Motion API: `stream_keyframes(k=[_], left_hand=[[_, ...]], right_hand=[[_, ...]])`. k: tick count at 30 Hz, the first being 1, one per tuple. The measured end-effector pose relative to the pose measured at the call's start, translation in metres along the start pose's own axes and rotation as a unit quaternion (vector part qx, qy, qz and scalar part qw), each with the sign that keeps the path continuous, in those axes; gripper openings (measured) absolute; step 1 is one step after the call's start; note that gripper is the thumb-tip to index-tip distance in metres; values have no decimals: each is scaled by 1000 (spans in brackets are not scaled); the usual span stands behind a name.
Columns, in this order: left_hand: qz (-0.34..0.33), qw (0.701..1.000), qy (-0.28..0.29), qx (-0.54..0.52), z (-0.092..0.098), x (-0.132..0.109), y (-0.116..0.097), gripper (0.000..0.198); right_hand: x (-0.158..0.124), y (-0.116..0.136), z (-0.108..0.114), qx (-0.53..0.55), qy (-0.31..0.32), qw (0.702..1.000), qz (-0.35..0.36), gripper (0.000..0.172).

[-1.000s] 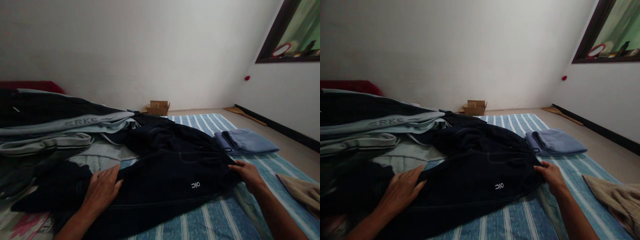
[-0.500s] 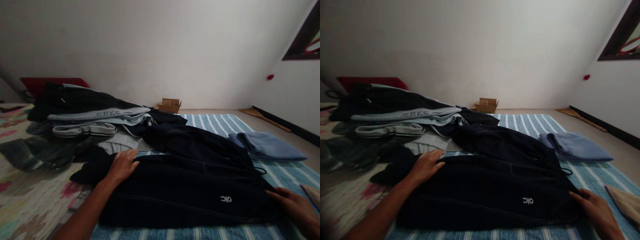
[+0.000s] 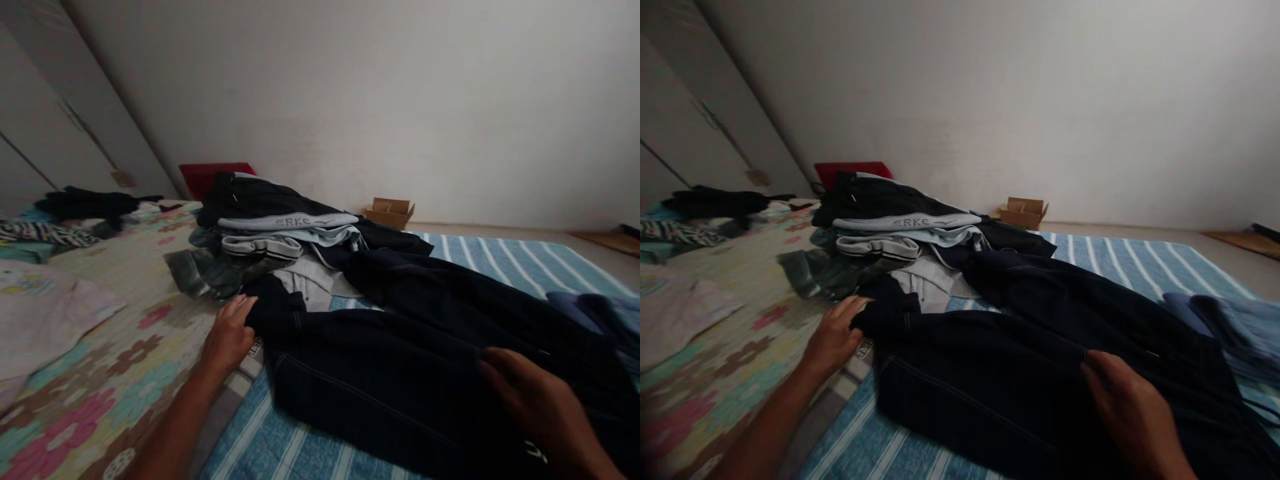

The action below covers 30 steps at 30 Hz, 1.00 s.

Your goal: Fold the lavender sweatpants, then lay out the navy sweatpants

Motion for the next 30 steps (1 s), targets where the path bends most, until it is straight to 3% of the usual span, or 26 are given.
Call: stream_keyframes(k=[2,5,8,11,13,15,17,20,23,26,30], left_hand=[[0,1000,24,8,-7,-1,3,64],[-7,999,48,5,-17,0,2,69],[-13,998,53,-26,-21,4,0,56],[-19,994,39,-102,-7,7,-5,28],[-9,984,28,-178,11,9,-8,19],[22,967,32,-251,28,13,-9,21],[71,954,29,-289,41,18,-6,28],[149,951,-24,-269,51,30,9,35],[201,945,-42,-256,39,36,23,38],[187,911,22,-366,12,28,25,47],[136,863,121,-471,-8,3,21,86]], right_hand=[[6,74,-33,-94,21,991,93,35],[10,149,-89,-179,110,959,188,38],[15,188,-129,-218,154,938,223,46],[22,211,-154,-210,165,935,232,54],[26,221,-165,-193,167,938,233,57],[32,227,-172,-170,167,943,232,52],[38,230,-177,-139,169,949,226,39],[50,227,-184,-90,167,961,201,19],[63,218,-190,-47,161,972,163,16],[72,205,-197,-9,164,978,129,16],[78,189,-206,35,178,979,92,16]])
Point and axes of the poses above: each hand's wrist, its own x-axis towards the middle knuckle, its own z-axis out of the back of the hand, y = z × x, the point moved 9 cm from there along x, towards the middle knuckle, and after that the axes turned 6 degrees about -x, right-handed, at the moved point
